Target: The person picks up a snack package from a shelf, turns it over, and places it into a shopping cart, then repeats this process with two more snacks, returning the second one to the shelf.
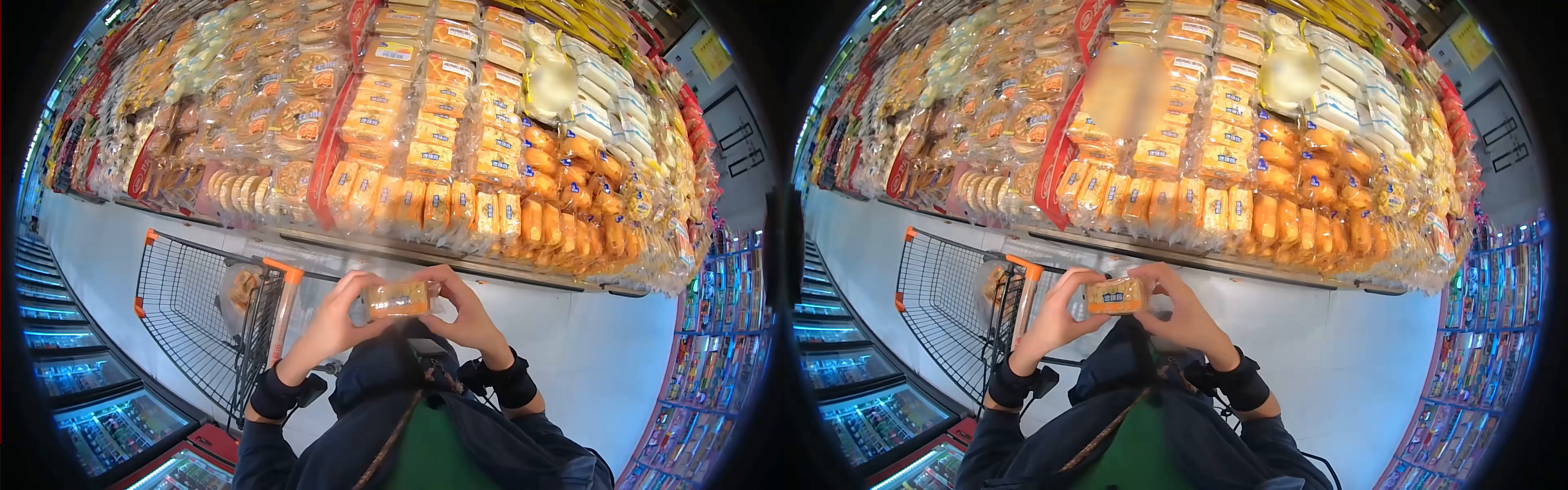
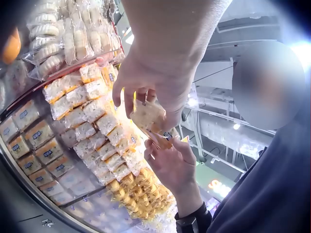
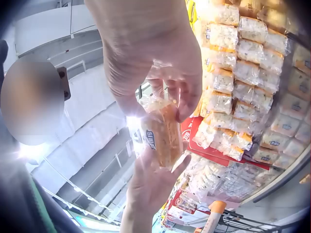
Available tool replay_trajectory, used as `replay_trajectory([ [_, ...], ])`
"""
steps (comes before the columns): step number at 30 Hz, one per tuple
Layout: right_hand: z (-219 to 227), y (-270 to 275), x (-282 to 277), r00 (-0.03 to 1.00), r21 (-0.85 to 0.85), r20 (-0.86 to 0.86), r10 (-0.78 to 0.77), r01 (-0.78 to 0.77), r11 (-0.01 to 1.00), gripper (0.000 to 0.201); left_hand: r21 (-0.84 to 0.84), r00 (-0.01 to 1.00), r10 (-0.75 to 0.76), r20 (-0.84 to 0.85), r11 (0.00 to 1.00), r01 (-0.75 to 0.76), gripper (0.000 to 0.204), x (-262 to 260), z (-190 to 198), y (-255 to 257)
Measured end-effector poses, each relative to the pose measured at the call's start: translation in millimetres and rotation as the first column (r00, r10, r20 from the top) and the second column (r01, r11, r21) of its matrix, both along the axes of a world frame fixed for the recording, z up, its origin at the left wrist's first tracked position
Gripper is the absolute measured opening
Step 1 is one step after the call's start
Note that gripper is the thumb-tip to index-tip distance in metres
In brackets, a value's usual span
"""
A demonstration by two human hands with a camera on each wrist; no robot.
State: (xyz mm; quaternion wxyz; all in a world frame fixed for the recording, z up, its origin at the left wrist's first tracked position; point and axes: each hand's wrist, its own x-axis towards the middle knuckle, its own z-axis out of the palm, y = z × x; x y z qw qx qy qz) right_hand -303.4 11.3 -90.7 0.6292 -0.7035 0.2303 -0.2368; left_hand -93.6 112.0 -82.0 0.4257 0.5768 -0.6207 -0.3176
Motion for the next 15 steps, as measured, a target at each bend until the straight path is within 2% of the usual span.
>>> replay_trajectory([
  [4, 3, -15, -4, 1.000, -0.060, -0.005, 0.006, -0.006, 0.998, 0.054, 0.021, 0.995, -0.068, 0.073, 0.998, 0.067, 0.054, -5, 7, -22],
  [8, 13, -37, -12, 0.999, -0.166, -0.006, 0.038, -0.038, 0.985, 0.059, -0.133, 0.965, -0.092, 0.245, 0.983, 0.128, 0.055, -15, 19, -52],
  [10, 17, -43, -17, 0.991, -0.061, 0.112, -0.067, 0.074, 0.995, 0.062, -0.212, 0.943, -0.070, 0.326, 0.967, 0.145, 0.056, -19, 30, -67],
  [11, 18, -47, -20, 0.978, -0.004, 0.168, -0.124, 0.126, 0.992, 0.064, -0.257, 0.930, -0.021, 0.367, 0.959, 0.123, 0.055, -19, 37, -76],
  [12, 18, -54, -26, 0.970, -0.080, 0.199, -0.138, 0.157, 0.984, 0.065, -0.303, 0.914, 0.028, 0.405, 0.947, 0.105, 0.055, -18, 44, -85],
  [15, 27, -70, -42, 0.948, -0.029, 0.274, -0.163, 0.178, 0.984, 0.062, -0.406, 0.848, 0.175, 0.499, 0.912, 0.051, 0.053, -14, 71, -115],
])
